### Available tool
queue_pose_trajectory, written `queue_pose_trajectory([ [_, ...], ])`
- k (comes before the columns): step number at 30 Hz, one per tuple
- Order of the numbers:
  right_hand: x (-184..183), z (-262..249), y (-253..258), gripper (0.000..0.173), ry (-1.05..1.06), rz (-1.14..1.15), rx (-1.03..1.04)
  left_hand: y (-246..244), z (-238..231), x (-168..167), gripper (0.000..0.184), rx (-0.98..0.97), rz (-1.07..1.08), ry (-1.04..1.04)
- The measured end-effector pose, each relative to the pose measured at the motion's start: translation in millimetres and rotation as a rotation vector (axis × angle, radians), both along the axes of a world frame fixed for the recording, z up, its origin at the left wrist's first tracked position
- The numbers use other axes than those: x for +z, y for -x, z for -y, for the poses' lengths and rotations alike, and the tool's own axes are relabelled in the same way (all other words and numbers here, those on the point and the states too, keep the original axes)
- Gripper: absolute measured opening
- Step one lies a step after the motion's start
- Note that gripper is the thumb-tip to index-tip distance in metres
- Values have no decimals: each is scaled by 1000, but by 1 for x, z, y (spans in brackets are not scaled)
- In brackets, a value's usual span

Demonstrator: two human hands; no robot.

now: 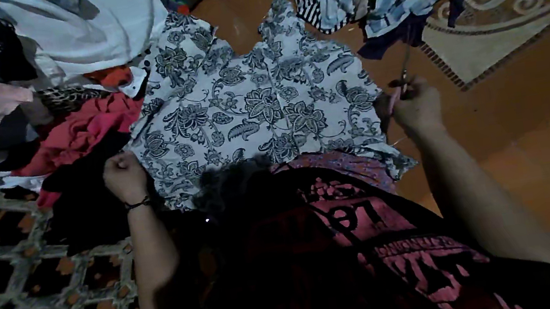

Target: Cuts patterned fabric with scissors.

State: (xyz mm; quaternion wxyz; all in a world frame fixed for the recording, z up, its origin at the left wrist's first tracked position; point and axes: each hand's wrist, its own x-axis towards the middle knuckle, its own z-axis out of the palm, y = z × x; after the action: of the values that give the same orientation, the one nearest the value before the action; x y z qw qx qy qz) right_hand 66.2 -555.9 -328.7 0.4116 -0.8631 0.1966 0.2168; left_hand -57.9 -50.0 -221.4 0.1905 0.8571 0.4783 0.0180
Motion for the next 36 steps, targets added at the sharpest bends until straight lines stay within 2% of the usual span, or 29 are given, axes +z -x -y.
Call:
queue_pose_trajectory([
  [2,-6,7,-1,41,-13,-7,26,-6,15,10,42,-102,-98,-66],
  [4,-10,13,0,41,-49,-31,33,-15,39,22,52,-277,4,-186],
  [7,-7,11,4,43,-55,-38,-21,-32,90,26,44,-668,141,-159],
  [9,-3,3,9,51,-45,81,-40,-45,136,9,36,-990,210,-4],
  [11,-2,-8,17,57,-99,229,-40,-53,177,-22,32,-1331,224,129],
  [12,0,-16,22,59,-143,261,-40,-54,190,-37,34,-1473,166,190],
  [14,2,-28,32,61,-181,268,-7,-52,200,-61,42,-1621,-4,229],
  [18,-14,-33,50,66,-97,249,45,-48,183,-81,47,-1656,-206,225],
  [24,-24,-33,46,67,-90,270,13,-42,168,-87,51,-1627,-204,146],
  [29,-23,-34,45,67,-112,292,26,-49,174,-84,62,-1556,-360,152],
  [31,-22,-33,46,67,-114,297,28,-49,174,-84,71,-1594,-314,157],
  [33,-21,-33,46,67,-98,285,39,-48,173,-87,74,-1675,-177,165],
  [35,-22,-33,45,68,-91,274,33,-51,172,-89,67,-1742,-139,160],
  [36,-23,-33,45,68,-92,278,29,-52,173,-88,58,-1747,-123,177],
])
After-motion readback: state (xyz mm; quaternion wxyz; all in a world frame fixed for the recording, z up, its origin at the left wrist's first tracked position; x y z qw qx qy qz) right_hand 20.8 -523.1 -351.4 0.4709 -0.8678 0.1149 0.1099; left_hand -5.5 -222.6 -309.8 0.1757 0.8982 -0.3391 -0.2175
